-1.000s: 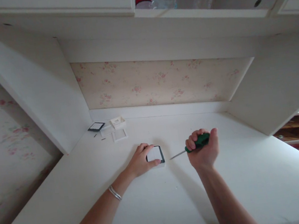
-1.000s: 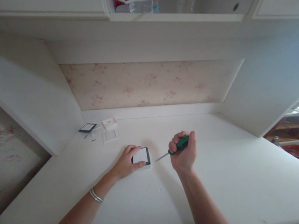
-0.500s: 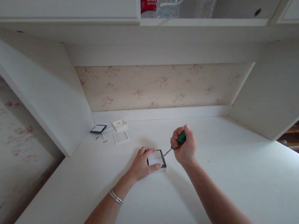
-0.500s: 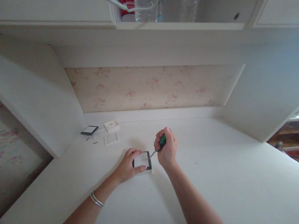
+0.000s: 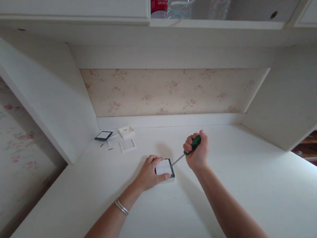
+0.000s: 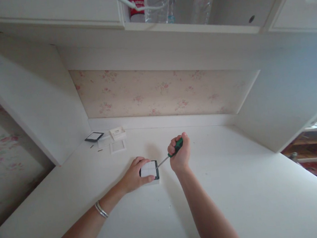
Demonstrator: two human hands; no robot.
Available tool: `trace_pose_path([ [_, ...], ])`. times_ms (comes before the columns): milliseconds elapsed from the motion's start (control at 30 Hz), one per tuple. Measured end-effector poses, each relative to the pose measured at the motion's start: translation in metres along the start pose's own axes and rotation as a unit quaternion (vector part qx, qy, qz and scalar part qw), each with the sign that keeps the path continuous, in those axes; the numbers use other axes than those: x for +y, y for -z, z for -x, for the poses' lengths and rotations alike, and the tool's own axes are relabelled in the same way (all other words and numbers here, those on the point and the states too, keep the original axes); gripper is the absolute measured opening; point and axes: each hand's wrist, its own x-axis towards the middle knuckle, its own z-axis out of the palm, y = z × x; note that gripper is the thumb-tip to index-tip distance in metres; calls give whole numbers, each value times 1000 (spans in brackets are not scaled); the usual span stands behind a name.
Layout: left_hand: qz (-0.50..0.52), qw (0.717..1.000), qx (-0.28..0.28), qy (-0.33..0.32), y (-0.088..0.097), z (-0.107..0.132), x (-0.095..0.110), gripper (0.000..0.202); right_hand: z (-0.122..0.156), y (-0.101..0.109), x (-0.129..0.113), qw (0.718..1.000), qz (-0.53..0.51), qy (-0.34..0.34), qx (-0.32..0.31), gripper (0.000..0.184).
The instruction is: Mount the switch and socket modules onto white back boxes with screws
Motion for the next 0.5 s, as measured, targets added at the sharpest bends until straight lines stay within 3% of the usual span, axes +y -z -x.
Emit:
trace_pose_path([
  [233,-7,1000,7,-6,0,0,0,62,4,17,0,999,-44,9,31,34],
  [367,-7,1000,8,-2,0,0,1,63,14,12,-1,997,-20,43,60,33],
  [433,-10,1000,4,-4,1,-1,1,63,22,2,0,997,20,68,40,31],
  [500,-13,1000,-2,-9,1,-1,1,64,29,-10,4,993,76,83,-19,28],
])
